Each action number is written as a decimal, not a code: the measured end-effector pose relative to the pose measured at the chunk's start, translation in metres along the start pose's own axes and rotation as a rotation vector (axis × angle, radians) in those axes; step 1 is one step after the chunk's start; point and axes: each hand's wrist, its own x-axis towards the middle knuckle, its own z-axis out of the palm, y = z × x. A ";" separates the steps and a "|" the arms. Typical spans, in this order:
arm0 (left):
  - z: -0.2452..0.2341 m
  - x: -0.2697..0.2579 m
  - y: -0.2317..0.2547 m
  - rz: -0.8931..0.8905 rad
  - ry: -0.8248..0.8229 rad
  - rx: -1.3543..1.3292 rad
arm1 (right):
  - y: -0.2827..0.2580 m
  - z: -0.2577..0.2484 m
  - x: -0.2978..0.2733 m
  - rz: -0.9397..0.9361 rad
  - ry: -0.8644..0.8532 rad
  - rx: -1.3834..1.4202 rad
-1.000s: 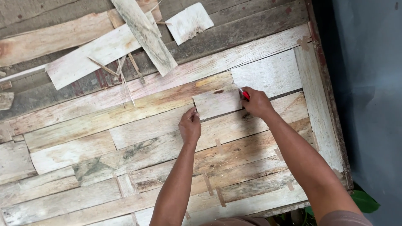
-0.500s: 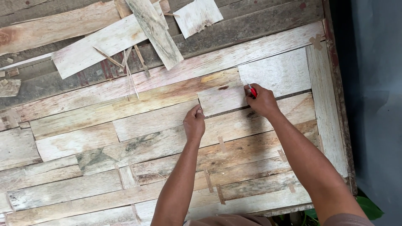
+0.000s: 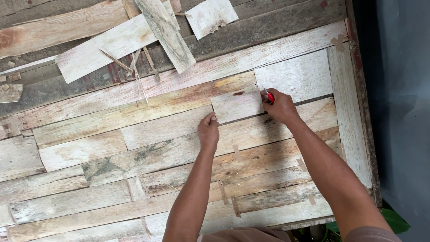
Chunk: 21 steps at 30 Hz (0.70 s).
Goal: The person uses a red utility knife to cut and trim small pieces of light-colored wood on a wooden workbench. They repeatedly position, score, and break off sections, then place the cut pieces aside.
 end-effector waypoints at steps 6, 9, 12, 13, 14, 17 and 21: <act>-0.006 -0.007 0.003 -0.023 -0.014 -0.166 | -0.005 0.000 -0.003 -0.005 -0.015 -0.054; -0.004 0.001 -0.006 -0.020 -0.015 -0.116 | 0.000 0.003 0.003 -0.038 0.001 -0.071; -0.006 -0.003 -0.001 -0.008 -0.007 -0.047 | -0.001 0.005 0.002 -0.050 0.004 -0.142; -0.007 -0.002 0.000 -0.007 -0.003 -0.049 | -0.001 0.005 0.002 -0.054 0.002 -0.143; -0.008 -0.001 0.000 -0.001 -0.017 0.021 | 0.000 0.005 0.002 -0.076 0.018 -0.145; -0.011 -0.005 0.001 0.026 -0.032 0.122 | 0.008 0.011 0.003 -0.102 0.036 -0.160; -0.011 -0.014 0.009 0.088 -0.027 0.259 | 0.011 0.014 0.006 -0.119 0.043 -0.176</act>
